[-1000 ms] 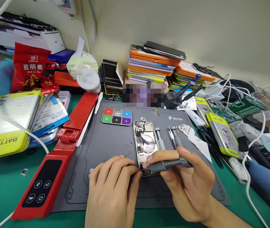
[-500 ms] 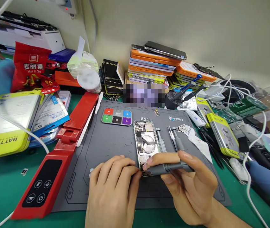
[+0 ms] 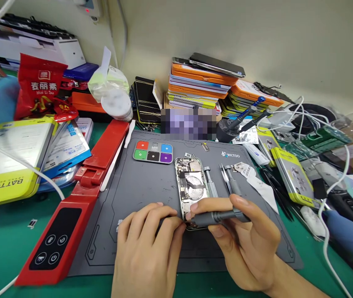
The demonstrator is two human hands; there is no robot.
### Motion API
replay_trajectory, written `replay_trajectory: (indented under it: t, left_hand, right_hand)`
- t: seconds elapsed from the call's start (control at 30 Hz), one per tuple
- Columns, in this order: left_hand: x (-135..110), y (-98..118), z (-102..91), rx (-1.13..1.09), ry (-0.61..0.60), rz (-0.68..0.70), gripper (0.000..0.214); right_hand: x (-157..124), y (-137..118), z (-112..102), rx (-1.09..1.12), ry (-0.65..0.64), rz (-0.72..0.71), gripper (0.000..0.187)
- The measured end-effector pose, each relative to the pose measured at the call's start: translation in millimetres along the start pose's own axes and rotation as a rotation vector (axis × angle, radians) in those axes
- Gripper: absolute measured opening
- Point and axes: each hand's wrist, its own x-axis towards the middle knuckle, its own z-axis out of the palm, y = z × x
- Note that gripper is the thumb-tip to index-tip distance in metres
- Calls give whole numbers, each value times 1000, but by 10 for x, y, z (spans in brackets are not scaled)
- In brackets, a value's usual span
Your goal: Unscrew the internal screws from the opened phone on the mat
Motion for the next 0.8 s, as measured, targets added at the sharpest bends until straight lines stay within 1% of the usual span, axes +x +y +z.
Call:
replay_trajectory:
  t: [0.1, 0.27, 0.43, 0.63, 0.8]
  left_hand:
    - [2, -4, 0, 0, -2, 0, 15]
    - [2, 3, 0, 0, 4, 1, 14]
    - [4, 10, 5, -5, 0, -10, 14]
    - [-3, 12, 8, -9, -11, -22, 14]
    - [4, 33, 4, -18, 0, -36, 15]
  right_hand:
    - [8, 7, -1, 7, -7, -2, 80]
    - [17, 4, -2, 14, -1, -3, 77]
    - [-3, 9, 5, 7, 11, 2, 78]
    - [-20, 29, 6, -25, 90, 1, 84]
    - [-25, 57, 33, -33, 44, -11, 91]
